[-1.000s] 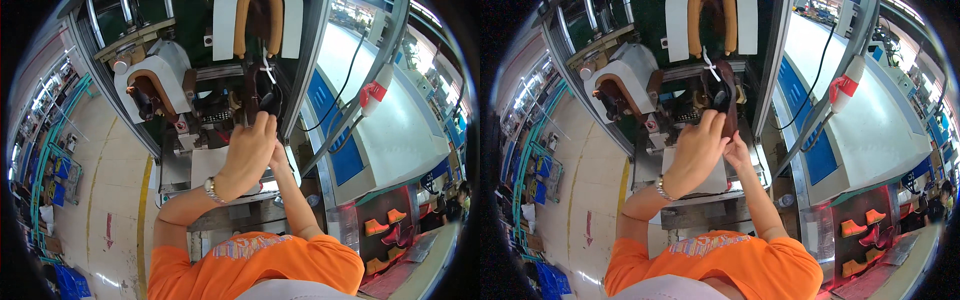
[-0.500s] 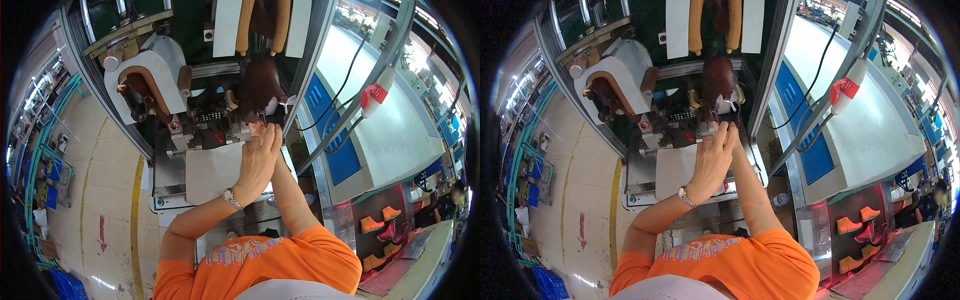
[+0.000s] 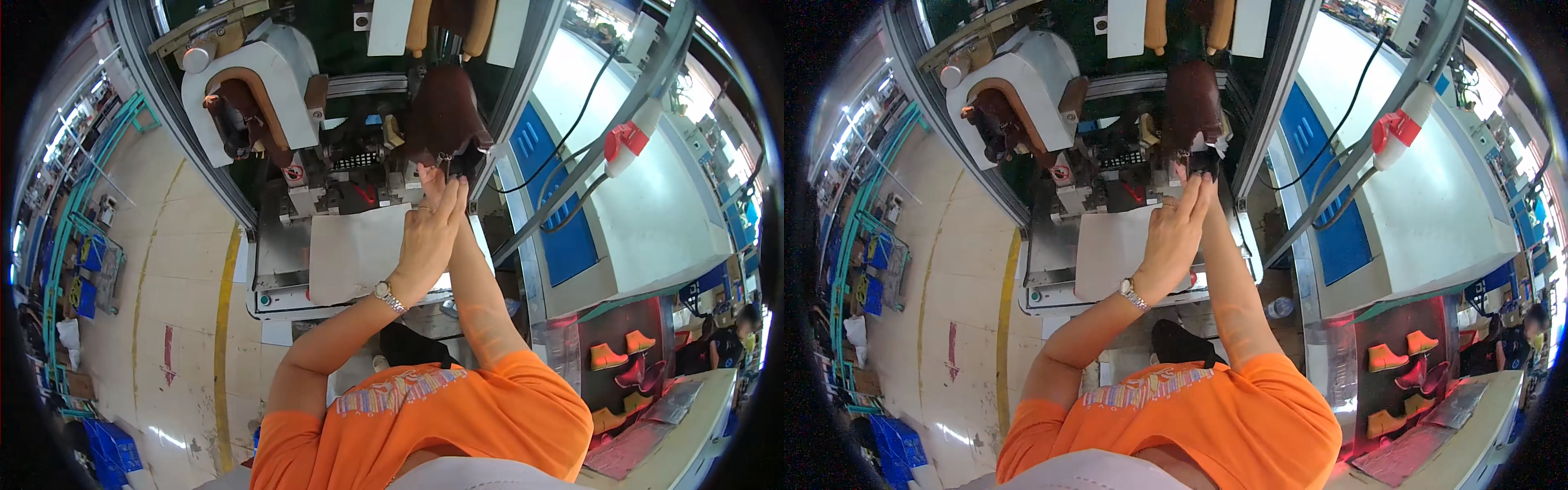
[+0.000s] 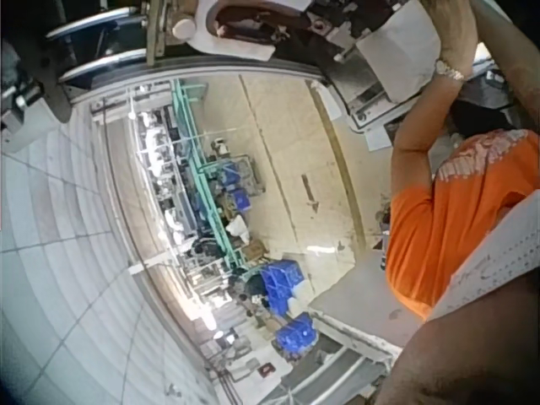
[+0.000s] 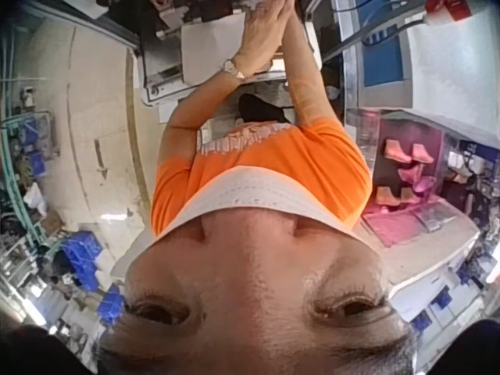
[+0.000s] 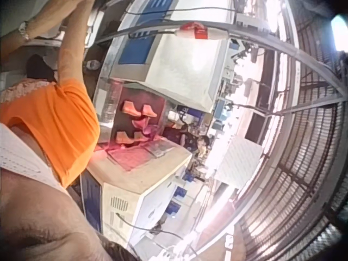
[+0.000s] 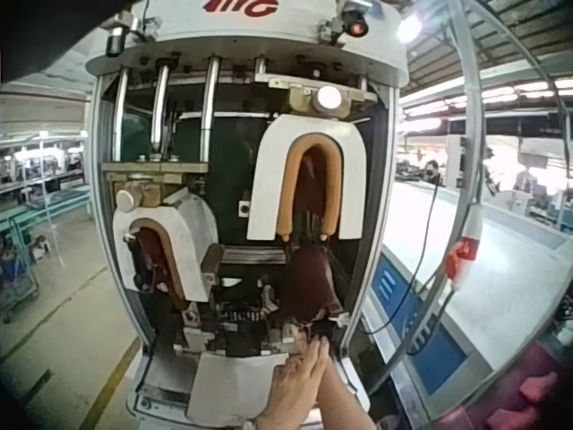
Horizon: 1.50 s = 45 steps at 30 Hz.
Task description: The person places brown leather shoe uppers onto a shoe last machine in a factory setting. They align the material, press a button to activate the machine, and then remove the processed shoe. This process is repeated for multiple shoes throughout the video.
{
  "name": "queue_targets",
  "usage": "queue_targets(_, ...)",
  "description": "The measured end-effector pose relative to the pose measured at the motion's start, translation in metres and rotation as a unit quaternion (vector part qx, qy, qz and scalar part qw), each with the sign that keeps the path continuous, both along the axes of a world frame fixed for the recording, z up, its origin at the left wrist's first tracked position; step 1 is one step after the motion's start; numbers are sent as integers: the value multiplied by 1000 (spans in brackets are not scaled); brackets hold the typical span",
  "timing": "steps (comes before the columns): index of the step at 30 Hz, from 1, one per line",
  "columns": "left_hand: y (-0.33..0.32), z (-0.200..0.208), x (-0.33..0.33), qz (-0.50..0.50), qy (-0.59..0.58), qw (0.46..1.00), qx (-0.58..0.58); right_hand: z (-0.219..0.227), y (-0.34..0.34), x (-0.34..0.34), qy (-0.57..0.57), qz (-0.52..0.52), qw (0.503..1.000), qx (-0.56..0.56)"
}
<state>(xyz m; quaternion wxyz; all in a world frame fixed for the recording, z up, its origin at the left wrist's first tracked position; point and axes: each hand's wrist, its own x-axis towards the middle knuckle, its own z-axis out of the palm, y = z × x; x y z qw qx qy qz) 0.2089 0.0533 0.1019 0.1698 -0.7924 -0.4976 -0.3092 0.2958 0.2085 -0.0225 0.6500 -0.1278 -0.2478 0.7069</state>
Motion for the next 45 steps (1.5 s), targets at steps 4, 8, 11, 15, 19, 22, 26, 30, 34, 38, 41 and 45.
queue_targets(4,8,8,-9,-47,-75,996,-2,6,11,-4,-26,-18,999,-24)
queue_targets(8,1,18,-7,-46,-90,994,-29,5,12,-7,-28,-24,999,-39)
queue_targets(11,1,15,-8,-44,-91,995,-26,13,23,-10,-37,-29,998,-43)
queue_targets(15,2,11,-7,-40,-95,993,-51,14,26,-6,-42,-32,997,-54)
queue_targets(19,0,12,-2,-41,-100,993,-48,11,24,-4,-54,-30,996,-60)
queue_targets(22,-2,12,-3,-27,-82,995,-49,14,27,-5,-63,-25,996,-56)
queue_targets(26,-2,13,-3,-28,-64,996,-54,18,24,-4,-79,-26,995,-59)
queue_targets(30,0,19,-9,-59,-49,997,-24,22,16,-7,-86,-27,994,-64)
queue_targets(34,-1,19,-7,-78,-57,995,0,22,7,-11,-91,-26,993,-71)
queue_targets(38,7,15,-4,-68,-60,995,28,28,8,-16,-105,-42,991,-69)
queue_targets(41,5,16,-7,-58,-50,996,36,30,6,-20,-110,-43,990,-79)
queue_targets(45,6,17,-2,-67,-67,995,31,16,21,-16,-75,-34,992,-100)
